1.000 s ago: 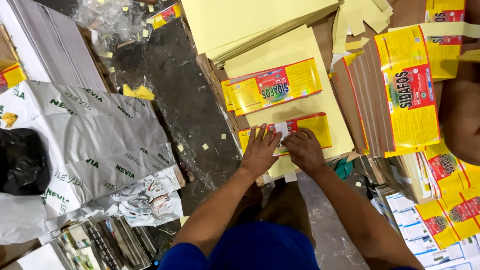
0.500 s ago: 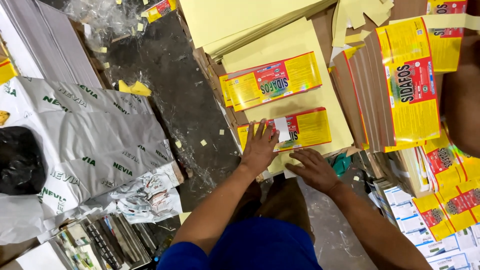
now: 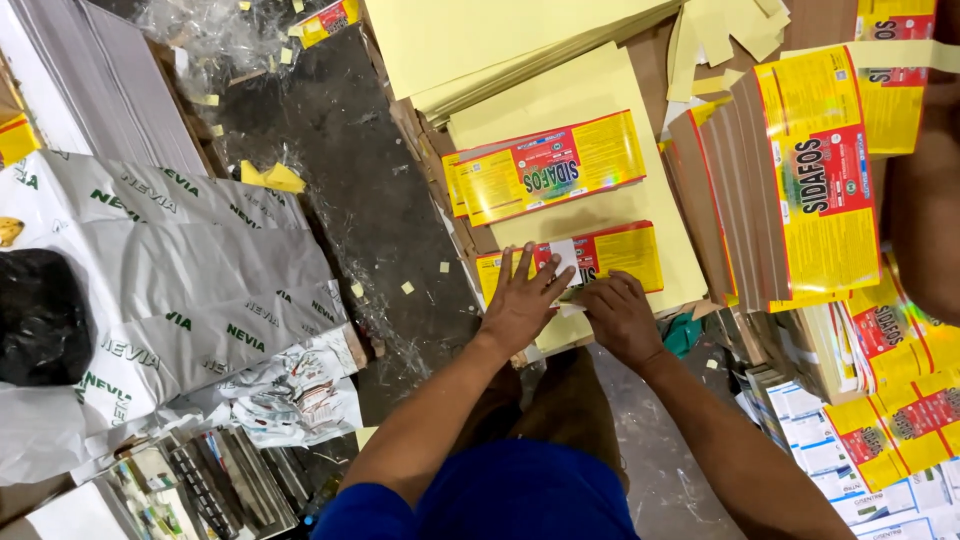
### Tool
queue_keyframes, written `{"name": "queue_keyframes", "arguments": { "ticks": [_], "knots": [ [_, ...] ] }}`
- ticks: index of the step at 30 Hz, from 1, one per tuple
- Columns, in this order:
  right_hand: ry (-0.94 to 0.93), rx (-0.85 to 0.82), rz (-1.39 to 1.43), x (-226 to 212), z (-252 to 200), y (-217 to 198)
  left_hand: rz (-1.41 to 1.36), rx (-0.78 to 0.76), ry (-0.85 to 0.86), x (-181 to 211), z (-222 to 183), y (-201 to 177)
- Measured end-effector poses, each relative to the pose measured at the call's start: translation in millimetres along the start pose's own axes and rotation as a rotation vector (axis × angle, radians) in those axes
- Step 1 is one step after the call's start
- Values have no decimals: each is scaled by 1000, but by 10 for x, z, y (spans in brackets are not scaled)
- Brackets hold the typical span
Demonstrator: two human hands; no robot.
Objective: The person collates yellow paper labels and stacks them into organized piles on the floor while sorting through various paper materials.
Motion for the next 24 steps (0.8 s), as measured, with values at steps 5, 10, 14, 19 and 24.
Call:
{"name": "queue_keyframes", "arguments": {
  "ticks": [5, 10, 14, 19, 24],
  "knots": [
    [40, -9, 14, -28, 132, -48, -99, -11, -31, -67, -27, 85],
    [78, 38, 70, 80, 226, -32, -154, -25, -60, -113, -15, 81],
    [165, 5, 118, 190, 282, 58, -267, -17, -99, -195, -3, -48],
    [206, 10, 139, 252, 290, 101, -333, 134, -148, -245, -4, 134],
    [221, 51, 83, 280, 267, 148, -270, 260, -241, -260, 16, 171]
  ]
}}
Point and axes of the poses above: each hand's wrist, its own z-axis towards the middle knuckle, its own y-axis out of the palm, x = y × z, the point moved 8 cm from there along z, towards the middle knuckle, and after that the axes turned 13 degrees about z, right-handed, at the moved point
